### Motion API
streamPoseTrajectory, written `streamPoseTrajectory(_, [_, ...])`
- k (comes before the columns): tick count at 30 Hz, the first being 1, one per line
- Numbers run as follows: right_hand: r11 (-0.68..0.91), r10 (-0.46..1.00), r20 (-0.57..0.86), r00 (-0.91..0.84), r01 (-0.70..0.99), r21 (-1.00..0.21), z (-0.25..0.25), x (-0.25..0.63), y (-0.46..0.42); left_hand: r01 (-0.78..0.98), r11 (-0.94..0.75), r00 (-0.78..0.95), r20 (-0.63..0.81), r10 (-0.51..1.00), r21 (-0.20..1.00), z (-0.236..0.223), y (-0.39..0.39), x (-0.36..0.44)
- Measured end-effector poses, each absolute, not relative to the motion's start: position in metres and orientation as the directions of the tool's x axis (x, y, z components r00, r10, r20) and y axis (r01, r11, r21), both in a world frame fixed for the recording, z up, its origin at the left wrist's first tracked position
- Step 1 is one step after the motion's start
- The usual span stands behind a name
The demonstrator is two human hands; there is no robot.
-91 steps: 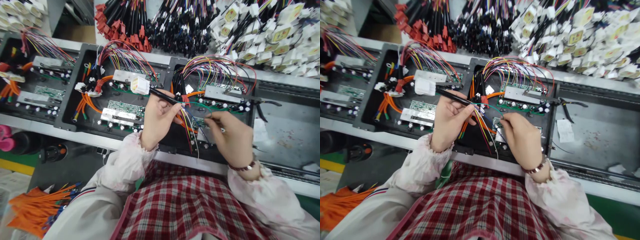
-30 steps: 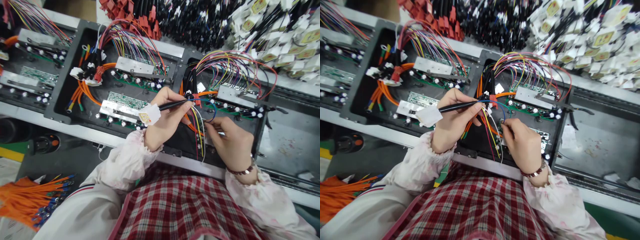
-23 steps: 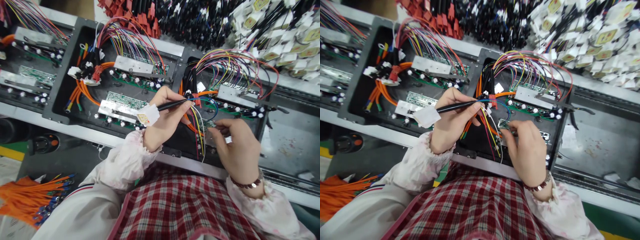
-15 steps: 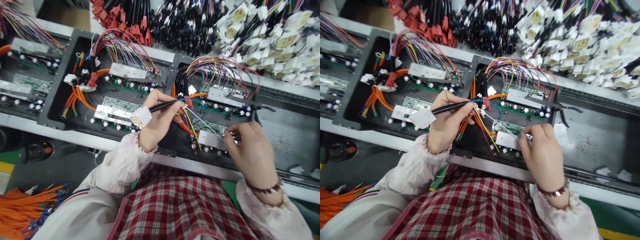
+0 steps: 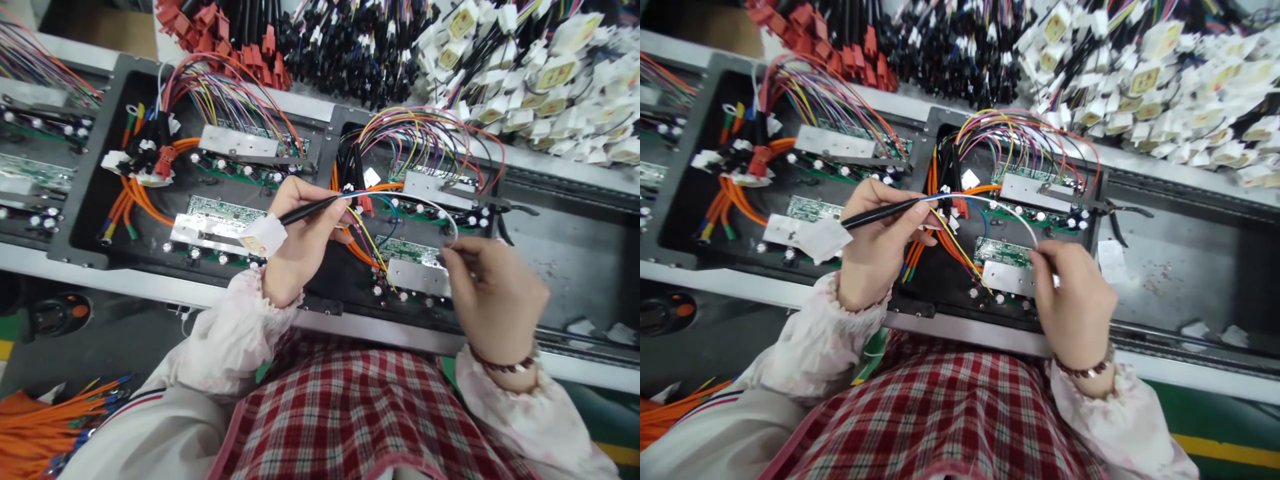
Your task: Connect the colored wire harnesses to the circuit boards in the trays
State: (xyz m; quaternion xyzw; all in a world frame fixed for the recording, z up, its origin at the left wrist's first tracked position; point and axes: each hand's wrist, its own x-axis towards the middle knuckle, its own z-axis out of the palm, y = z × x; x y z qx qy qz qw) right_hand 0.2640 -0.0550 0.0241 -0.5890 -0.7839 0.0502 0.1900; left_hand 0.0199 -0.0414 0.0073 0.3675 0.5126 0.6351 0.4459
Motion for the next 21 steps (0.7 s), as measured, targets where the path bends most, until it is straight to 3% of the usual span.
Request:
streamPoseTrajectory(5, [0.299,0.952,0.189,-0.24,0.859,-0.416,0.005,0.25,-0.05,-0.171,-0.065,-0.343,0.002,0.939,0.983,0.008,-0.04,0.021])
streamPoseTrajectory(21, [0.264,0.963,0.177,-0.204,0.854,-0.449,-0.001,0.253,-0.049,-0.192,-0.066,-0.339,-0.003,0.941,0.979,0.006,-0.043,0.018])
